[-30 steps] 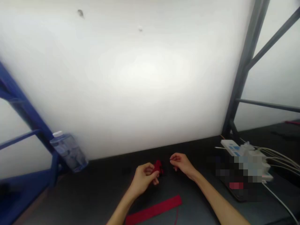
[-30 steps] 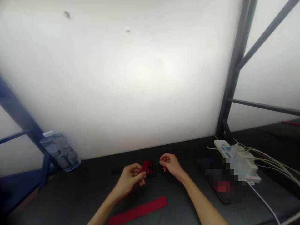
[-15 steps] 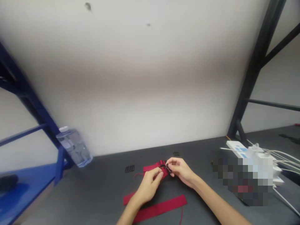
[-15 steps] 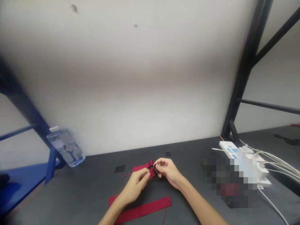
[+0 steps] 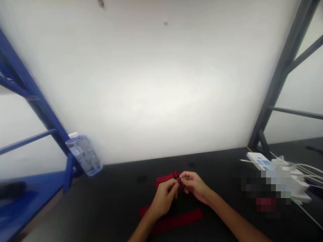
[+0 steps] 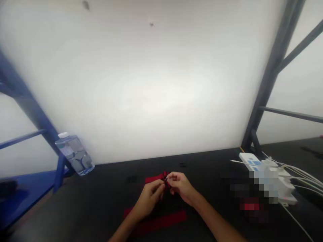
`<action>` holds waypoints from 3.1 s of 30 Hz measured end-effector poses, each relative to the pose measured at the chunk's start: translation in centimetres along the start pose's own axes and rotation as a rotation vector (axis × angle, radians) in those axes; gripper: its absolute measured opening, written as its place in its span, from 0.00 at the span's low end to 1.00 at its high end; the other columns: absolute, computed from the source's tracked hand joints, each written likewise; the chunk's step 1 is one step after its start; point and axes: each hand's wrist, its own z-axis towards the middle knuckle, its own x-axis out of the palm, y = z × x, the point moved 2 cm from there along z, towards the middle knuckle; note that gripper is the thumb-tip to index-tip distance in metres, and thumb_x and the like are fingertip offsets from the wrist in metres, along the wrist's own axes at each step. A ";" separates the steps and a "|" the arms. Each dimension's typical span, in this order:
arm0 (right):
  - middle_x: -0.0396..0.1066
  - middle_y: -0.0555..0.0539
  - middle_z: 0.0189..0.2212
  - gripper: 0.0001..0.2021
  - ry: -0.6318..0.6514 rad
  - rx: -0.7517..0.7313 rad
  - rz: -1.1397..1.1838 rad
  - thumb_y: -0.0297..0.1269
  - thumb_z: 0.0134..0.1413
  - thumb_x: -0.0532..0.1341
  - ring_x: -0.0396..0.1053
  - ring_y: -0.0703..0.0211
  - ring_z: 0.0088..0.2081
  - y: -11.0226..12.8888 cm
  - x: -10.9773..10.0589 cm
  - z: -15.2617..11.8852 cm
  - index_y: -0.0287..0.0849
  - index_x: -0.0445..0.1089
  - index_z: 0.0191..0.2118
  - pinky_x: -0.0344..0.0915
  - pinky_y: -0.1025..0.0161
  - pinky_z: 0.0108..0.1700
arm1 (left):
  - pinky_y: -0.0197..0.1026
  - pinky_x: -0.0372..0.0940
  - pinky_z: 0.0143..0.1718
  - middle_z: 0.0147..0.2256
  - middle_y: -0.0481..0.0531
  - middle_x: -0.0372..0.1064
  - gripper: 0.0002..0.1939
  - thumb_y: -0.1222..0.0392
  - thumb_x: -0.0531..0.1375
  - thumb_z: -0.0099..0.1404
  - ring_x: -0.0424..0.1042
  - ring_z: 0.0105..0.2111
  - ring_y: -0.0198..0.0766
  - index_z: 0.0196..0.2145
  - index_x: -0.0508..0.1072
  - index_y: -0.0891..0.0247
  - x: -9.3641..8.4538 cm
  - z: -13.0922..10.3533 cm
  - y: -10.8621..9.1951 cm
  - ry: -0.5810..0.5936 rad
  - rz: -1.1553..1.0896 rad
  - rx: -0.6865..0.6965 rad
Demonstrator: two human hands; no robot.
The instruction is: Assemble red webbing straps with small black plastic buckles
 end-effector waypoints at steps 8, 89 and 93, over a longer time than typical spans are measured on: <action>0.64 0.53 0.23 0.15 0.011 -0.050 -0.035 0.41 0.43 0.70 0.61 0.68 0.20 -0.2 0.5 0.0 0.41 0.65 0.33 0.56 0.70 0.20 | 0.31 0.48 0.16 0.22 0.47 0.65 0.17 0.51 0.52 0.67 0.54 0.14 0.26 0.29 0.70 0.66 0.4 0.1 1.3 0.066 -0.137 -0.075; 0.70 0.52 0.23 0.05 -0.026 -0.107 -0.767 0.38 0.55 0.55 0.61 0.67 0.13 0.6 -0.5 -0.6 0.42 0.61 0.32 0.50 0.71 0.14 | 0.44 0.65 0.43 0.36 0.54 0.76 0.12 0.55 0.61 0.59 0.73 0.37 0.44 0.39 0.78 0.61 -10.7 1.0 6.2 -0.492 0.173 -0.010; 0.69 0.53 0.23 0.08 -0.024 -0.123 -0.726 0.42 0.55 0.56 0.61 0.68 0.13 0.6 -0.6 -0.5 0.42 0.61 0.32 0.52 0.72 0.14 | 0.40 0.68 0.37 0.34 0.56 0.76 0.19 0.51 0.65 0.54 0.74 0.34 0.43 0.40 0.78 0.65 -7.9 1.1 4.5 -0.355 -0.188 -0.067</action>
